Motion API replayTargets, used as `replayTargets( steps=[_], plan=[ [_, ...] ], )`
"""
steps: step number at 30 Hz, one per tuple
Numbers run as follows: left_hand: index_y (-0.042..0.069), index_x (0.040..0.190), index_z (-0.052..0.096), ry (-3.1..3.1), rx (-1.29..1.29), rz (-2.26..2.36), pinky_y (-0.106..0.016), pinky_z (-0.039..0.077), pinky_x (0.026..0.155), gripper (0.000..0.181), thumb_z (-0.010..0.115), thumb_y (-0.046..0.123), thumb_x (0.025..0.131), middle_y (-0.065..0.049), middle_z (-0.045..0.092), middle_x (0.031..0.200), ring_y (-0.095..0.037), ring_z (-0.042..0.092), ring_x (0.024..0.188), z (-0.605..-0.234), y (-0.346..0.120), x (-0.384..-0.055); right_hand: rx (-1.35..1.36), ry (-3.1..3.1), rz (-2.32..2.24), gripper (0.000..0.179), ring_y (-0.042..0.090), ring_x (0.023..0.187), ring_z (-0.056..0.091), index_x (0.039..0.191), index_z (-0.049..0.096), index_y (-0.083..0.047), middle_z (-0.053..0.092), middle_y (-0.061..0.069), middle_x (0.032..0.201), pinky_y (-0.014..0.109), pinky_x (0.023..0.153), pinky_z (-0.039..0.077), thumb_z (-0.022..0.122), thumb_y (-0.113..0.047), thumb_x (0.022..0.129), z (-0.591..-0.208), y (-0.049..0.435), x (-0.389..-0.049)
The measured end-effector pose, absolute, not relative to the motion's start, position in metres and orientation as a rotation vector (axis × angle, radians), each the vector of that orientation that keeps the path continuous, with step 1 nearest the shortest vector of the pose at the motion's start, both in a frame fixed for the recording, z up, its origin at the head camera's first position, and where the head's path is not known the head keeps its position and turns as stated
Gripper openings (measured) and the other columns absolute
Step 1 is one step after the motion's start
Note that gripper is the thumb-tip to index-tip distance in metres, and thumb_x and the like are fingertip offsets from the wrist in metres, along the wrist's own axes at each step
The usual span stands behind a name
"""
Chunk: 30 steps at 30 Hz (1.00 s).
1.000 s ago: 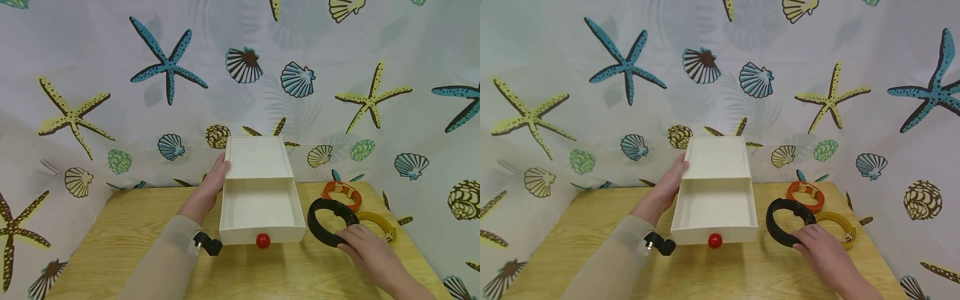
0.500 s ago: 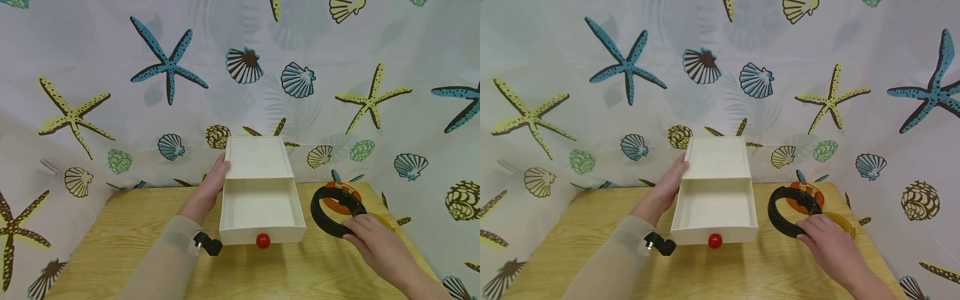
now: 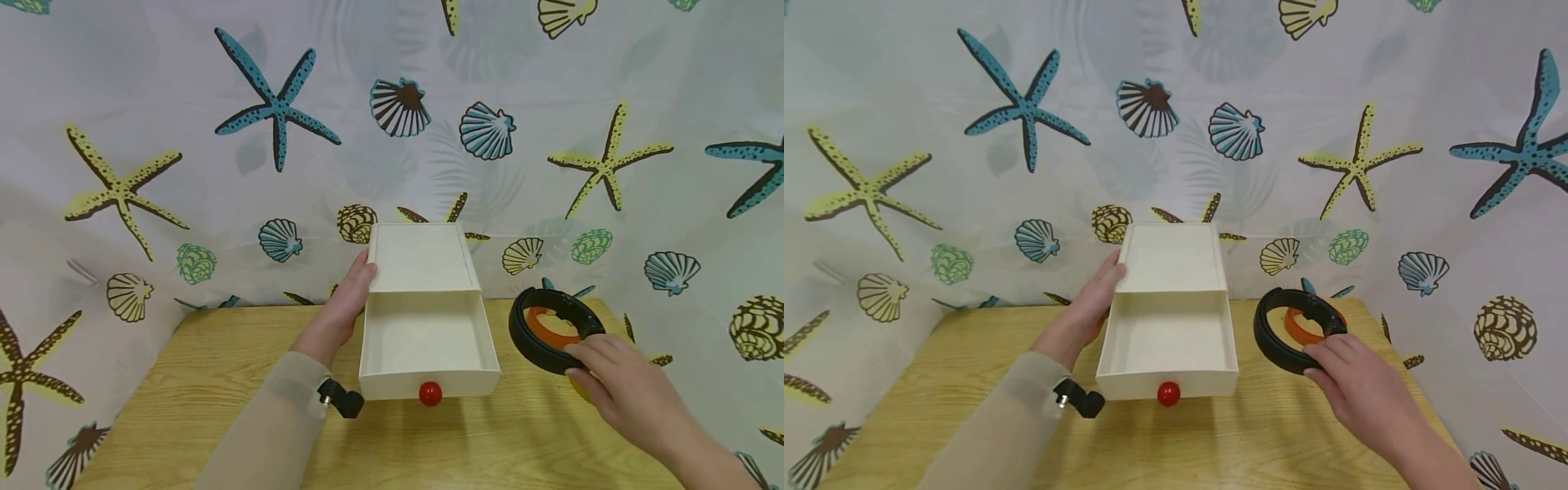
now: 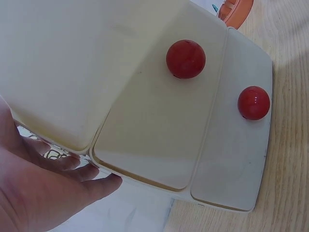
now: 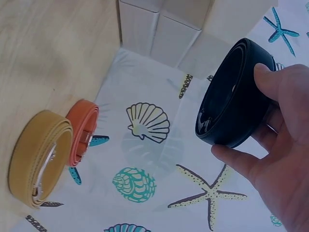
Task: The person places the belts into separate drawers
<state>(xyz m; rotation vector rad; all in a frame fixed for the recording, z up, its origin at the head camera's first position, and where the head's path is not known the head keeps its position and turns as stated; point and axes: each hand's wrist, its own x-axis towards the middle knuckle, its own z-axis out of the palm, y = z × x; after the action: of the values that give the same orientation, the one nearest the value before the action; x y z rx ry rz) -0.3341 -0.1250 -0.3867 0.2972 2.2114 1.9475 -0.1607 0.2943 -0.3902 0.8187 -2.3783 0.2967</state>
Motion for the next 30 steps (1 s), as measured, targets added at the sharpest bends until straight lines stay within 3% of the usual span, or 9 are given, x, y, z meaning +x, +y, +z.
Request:
replayTargets(
  steps=[10, 19, 30],
  plan=[
    [0.039, 0.178, 0.006, 2.217, 0.265, 1.942, -0.068, 0.022, 0.126, 0.068, 0.033, 0.05, 0.117, -0.004, 0.011, 0.183, -0.035, 0.021, 0.161, -0.388, -0.124, -0.336, 0.825, -2.337, 0.277, 0.059, 0.018, 0.106, 0.063, 0.12, 0.078, -0.014, 0.071, -0.006, 0.113, 0.04, 0.08, 0.058, 0.038, -0.057, 0.117, -0.372, 0.284, -0.163],
    [0.036, 0.179, 0.005, 2.215, 0.246, 1.947, -0.067, 0.025, 0.126, 0.07, 0.034, 0.049, 0.116, -0.005, 0.011, 0.183, -0.036, 0.023, 0.16, -0.386, -0.122, -0.337, 0.854, -2.292, 0.271, 0.06, 0.019, 0.107, 0.063, 0.119, 0.078, -0.012, 0.071, -0.002, 0.112, 0.04, 0.08, 0.057, 0.037, -0.056, 0.119, -0.36, 0.273, -0.168],
    [0.038, 0.179, 0.006, 2.218, 0.237, 1.951, -0.067, 0.03, 0.123, 0.069, 0.033, 0.047, 0.116, -0.008, 0.015, 0.181, -0.038, 0.03, 0.155, -0.388, -0.122, -0.337, 0.939, -2.268, 0.299, 0.055, 0.023, 0.108, 0.066, 0.119, 0.076, -0.012, 0.072, -0.001, 0.116, 0.043, 0.092, 0.054, 0.037, -0.05, 0.12, -0.348, 0.256, -0.172]
  ],
)
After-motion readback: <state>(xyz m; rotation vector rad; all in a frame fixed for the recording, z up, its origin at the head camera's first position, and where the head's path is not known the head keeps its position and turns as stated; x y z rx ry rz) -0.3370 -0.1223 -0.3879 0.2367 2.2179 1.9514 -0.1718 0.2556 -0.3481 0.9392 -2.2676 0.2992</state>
